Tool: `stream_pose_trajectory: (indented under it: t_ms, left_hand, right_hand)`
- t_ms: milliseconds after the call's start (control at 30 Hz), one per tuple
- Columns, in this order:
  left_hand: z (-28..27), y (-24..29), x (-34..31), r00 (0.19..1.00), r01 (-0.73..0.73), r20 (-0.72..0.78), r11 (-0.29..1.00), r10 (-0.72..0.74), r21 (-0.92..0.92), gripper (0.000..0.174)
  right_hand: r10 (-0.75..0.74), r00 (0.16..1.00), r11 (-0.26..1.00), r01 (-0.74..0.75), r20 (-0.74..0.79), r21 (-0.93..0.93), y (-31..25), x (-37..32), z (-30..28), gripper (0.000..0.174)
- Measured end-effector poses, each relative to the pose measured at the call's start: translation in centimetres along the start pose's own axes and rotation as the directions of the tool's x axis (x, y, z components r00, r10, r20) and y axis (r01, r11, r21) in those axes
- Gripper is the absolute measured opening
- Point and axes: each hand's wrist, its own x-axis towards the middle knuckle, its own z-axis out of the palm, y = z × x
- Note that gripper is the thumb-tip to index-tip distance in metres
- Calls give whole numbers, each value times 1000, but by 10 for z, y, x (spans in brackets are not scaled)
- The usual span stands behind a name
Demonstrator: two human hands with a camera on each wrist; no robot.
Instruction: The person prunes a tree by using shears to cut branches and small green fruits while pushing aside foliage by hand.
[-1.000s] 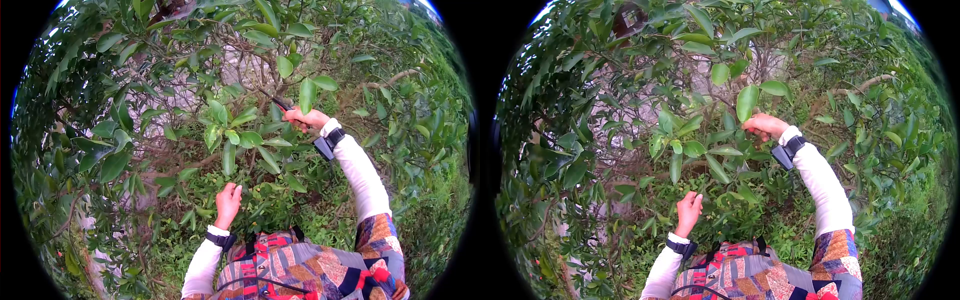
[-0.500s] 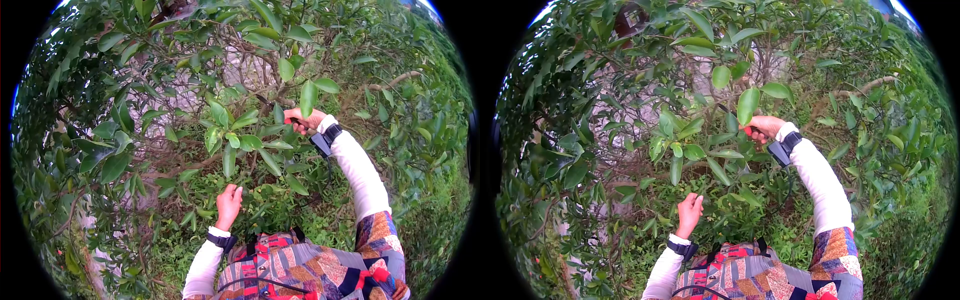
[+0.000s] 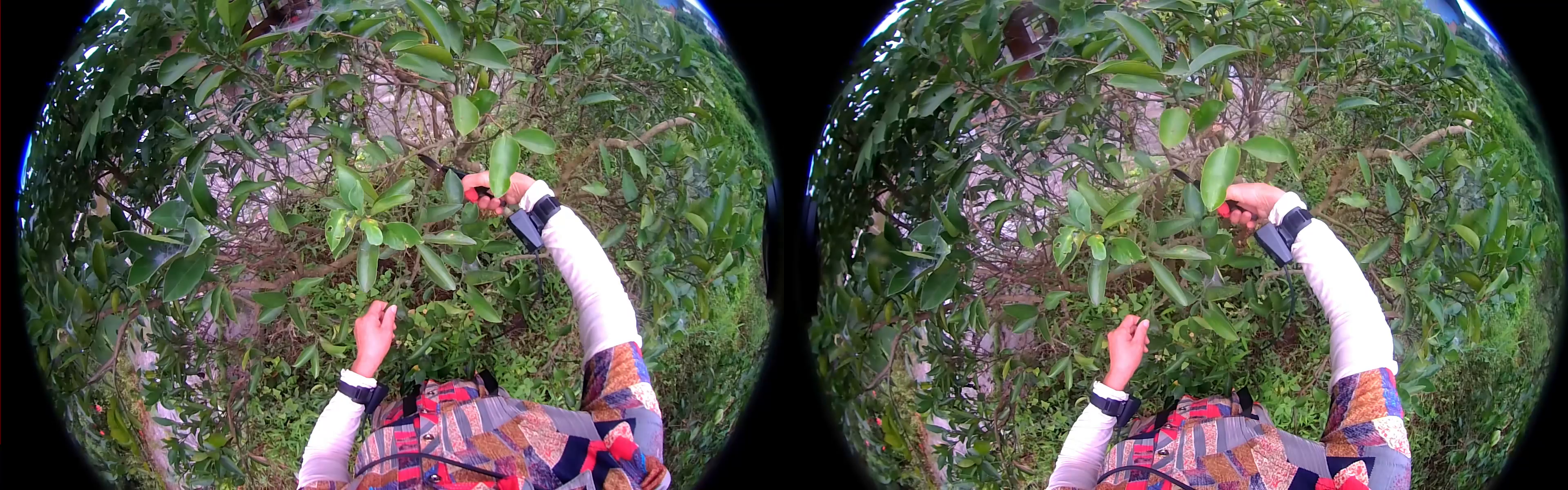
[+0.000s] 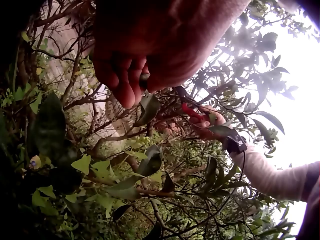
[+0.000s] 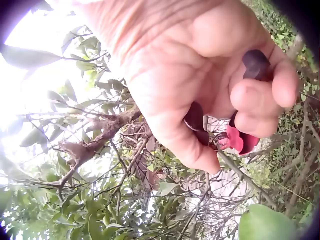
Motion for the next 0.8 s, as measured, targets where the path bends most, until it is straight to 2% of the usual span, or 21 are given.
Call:
stream_pose_trajectory:
  t_ms: [133,200,333,400,533,567,600,700,733,767,800]
  left_hand:
    - [1,1,0,1000,-3,4,1000,3,-9,22]
    - [1,2,-1,1000,1,4,1000,-1,-12,22]
    - [0,5,-2,1000,1,7,1000,-1,1,22]
    - [1,6,-1,1000,-7,4,1000,7,-9,21]
    - [1,12,-1,1000,-13,4,1000,13,-20,20]
    - [1,12,-1,1000,-11,5,1000,11,-20,20]
    - [1,11,-1,1000,-14,5,1000,14,-13,20]
    - [1,7,0,1000,-10,1,1000,10,7,21]
    - [0,7,0,1000,-4,3,1000,4,22,22]
    - [0,7,0,1000,-4,4,1000,3,21,22]
    - [0,7,1,1000,-3,2,1000,3,18,22]
  right_hand:
    - [-36,998,999,36,58,3,3,11,-9,36]
    - [-116,991,993,117,60,-25,4,12,-11,34]
    - [-111,993,991,112,28,-71,5,21,-12,35]
    - [-20,1000,999,21,22,-40,0,21,-13,37]
    - [-47,999,999,47,19,7,-6,8,-11,37]
    - [-78,992,997,79,95,-9,0,13,-21,24]
    - [-104,980,994,109,172,-22,7,19,-28,29]
    - [-156,964,973,188,217,-135,20,37,-37,35]
    - [-155,964,973,187,217,-135,19,36,-31,35]
    - [-154,979,977,171,133,-128,19,36,-22,20]
    - [-152,987,980,156,47,-121,18,35,-16,31]
